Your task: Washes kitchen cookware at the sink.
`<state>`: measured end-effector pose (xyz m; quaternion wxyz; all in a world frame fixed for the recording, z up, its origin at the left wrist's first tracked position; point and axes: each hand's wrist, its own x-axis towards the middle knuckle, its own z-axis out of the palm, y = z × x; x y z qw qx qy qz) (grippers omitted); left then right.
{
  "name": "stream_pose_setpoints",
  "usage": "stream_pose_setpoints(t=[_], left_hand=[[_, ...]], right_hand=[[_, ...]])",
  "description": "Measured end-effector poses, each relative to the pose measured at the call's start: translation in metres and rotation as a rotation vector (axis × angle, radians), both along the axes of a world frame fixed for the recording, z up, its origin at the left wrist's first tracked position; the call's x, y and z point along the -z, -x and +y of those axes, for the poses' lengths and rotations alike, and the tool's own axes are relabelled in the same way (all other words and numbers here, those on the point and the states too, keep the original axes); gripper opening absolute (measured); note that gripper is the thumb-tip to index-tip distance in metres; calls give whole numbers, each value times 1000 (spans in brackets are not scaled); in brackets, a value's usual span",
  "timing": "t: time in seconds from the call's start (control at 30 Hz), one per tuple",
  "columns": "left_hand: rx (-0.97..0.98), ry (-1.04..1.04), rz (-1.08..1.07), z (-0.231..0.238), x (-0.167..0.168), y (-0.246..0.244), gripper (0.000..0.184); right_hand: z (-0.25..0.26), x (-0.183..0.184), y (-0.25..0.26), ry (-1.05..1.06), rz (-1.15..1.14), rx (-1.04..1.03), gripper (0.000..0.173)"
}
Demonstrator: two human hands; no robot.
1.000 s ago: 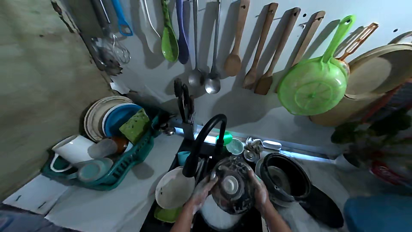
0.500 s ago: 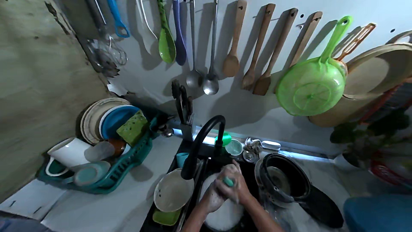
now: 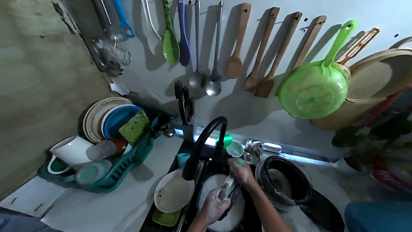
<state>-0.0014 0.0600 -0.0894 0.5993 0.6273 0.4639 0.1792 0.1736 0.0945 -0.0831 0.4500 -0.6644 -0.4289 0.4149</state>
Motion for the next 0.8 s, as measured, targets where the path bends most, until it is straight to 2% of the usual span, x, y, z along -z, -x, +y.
stream_pose_setpoints(t=[0.07,0.1,0.17,0.23,0.3,0.4,0.47,0.53,0.63,0.7,0.77,0.8], left_hand=[[-14,32,-23,-6,-5,4,38],[-16,47,-35,-6,-4,6,38],[-7,66,-56,1,0,6,38],[47,79,-53,5,3,3,37],[60,41,-44,7,2,0,35],[47,52,-28,6,-7,2,44],[55,56,-4,5,-11,5,42],[65,27,-15,9,-10,6,40],[24,-109,-145,2,4,4,40],[-18,-96,-155,2,3,4,39],[-74,26,-134,3,-4,5,38],[-119,67,-145,2,-4,7,36]], right_hand=[[13,18,-22,85,193,116,26],[14,22,-23,98,187,136,26],[9,7,-15,101,5,102,30],[-9,-18,7,130,-274,-90,34],[-16,-23,22,59,-381,-181,38],[2,5,-1,54,-44,-12,32],[5,13,-11,98,25,21,35],[-8,-3,3,12,-126,-67,37],[-33,-19,37,-232,-440,-281,39],[-27,-10,33,-213,-312,-211,37],[-5,0,7,-17,-48,-34,38],[3,7,-5,77,4,34,44]])
